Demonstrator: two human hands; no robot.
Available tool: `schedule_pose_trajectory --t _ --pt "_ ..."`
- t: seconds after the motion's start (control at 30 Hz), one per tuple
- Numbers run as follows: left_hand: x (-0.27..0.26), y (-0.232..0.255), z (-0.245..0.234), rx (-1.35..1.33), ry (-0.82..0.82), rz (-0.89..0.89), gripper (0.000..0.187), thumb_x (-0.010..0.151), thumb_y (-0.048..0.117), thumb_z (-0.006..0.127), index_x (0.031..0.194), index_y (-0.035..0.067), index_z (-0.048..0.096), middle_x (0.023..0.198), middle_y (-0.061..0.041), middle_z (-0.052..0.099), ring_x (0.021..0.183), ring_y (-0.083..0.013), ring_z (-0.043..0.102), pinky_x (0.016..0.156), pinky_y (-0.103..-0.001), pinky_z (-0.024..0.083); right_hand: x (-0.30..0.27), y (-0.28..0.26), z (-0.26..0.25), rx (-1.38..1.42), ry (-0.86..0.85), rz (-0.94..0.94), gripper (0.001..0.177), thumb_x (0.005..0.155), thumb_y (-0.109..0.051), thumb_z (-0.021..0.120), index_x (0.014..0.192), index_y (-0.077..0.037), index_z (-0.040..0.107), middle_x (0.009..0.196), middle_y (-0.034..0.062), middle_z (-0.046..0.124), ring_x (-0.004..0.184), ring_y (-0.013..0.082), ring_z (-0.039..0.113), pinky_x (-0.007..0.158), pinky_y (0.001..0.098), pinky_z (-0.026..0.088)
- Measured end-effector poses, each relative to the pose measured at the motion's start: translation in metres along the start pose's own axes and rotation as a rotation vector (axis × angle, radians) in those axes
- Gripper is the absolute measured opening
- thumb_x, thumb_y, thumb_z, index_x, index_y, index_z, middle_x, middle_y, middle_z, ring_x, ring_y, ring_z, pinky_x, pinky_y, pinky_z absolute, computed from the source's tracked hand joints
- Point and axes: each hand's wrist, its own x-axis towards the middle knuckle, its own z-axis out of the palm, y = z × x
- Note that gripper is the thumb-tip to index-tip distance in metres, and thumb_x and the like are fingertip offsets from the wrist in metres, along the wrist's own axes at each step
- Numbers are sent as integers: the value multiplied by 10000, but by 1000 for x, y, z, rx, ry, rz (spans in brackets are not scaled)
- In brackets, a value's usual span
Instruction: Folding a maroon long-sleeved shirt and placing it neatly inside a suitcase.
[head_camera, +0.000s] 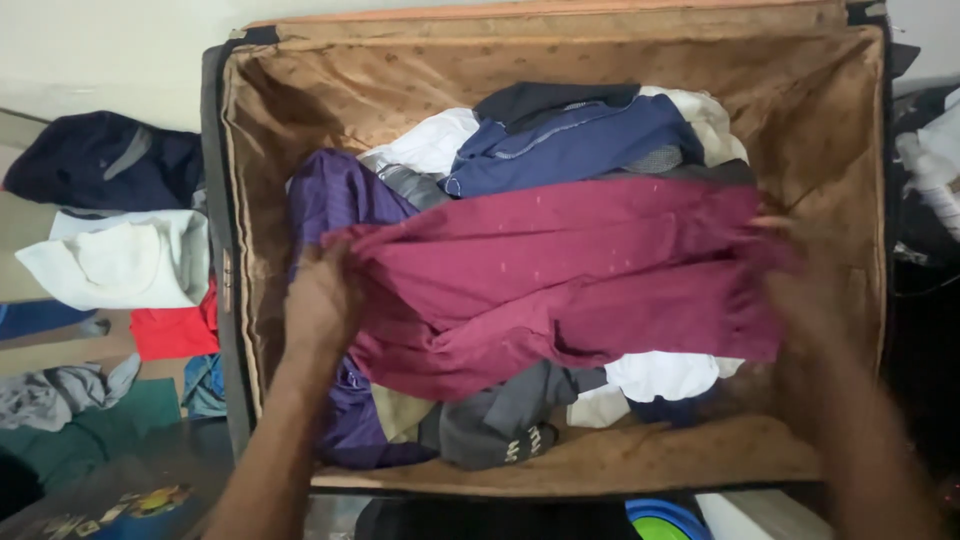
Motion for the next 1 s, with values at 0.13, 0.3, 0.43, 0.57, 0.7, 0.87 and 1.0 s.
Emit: schedule_pose_trajectory --t 0.13,0.3,0.43,0.57,0.7,0.87,1.0 --pt "22 -18 -13 41 220 113 419 927 128 607 1344 91 611 1287 -314 571 1105 -524 594 919 -590 500 -10 -27 -45 406 110 311 462 937 14 568 1382 -80 647 1204 61 710 984 219 687 790 336 557" --pt "8 18 -42 88 427 309 580 833 145 745 1381 33 594 1241 -329 545 1096 -515 564 927 -579 489 -39 -59 -24 -356 219 14 539 946 42 650 1472 -60 586 1251 149 665 1071 272 653 914 382 533" --pt "-13 21 -13 -187 -155 181 411 943 406 772 1210 118 653 1200 -169 711 1147 -373 673 979 -485 525 -66 -142 32 -131 133 -171 618 793 67 640 1397 -54 588 1407 174 565 1299 276 580 1087 394 485" --pt "-43 18 16 78 -129 522 869 580 434 906 1339 104 639 1270 -252 574 1100 -466 577 859 -531 499 -72 -142 61 -485 -100 -383 736 673 -81 825 1369 -67 584 1369 197 572 1303 415 521 1043 480 450" --pt "-60 10 25 194 -129 337 130 918 252 689 1031 191 702 1128 -123 655 1091 -360 635 905 -504 514 -85 -136 59 -516 -88 -377 650 704 -93 809 1329 -72 632 1316 174 627 1260 417 563 1029 491 468" --pt "-80 -14 11 62 -100 452 201 806 137 643 1006 131 664 1065 -92 662 1059 -354 632 911 -496 493 -113 -114 46 -522 -76 -481 354 818 -166 792 1158 -101 720 1171 157 669 1114 363 630 1033 468 486" --pt "-89 -13 17 165 88 438 469 735 67 623 1203 38 648 1154 -210 605 1070 -431 551 886 -528 451 -138 -121 40 -261 -99 -648 177 889 -150 691 1027 -49 736 1195 204 677 1171 358 636 991 428 504"
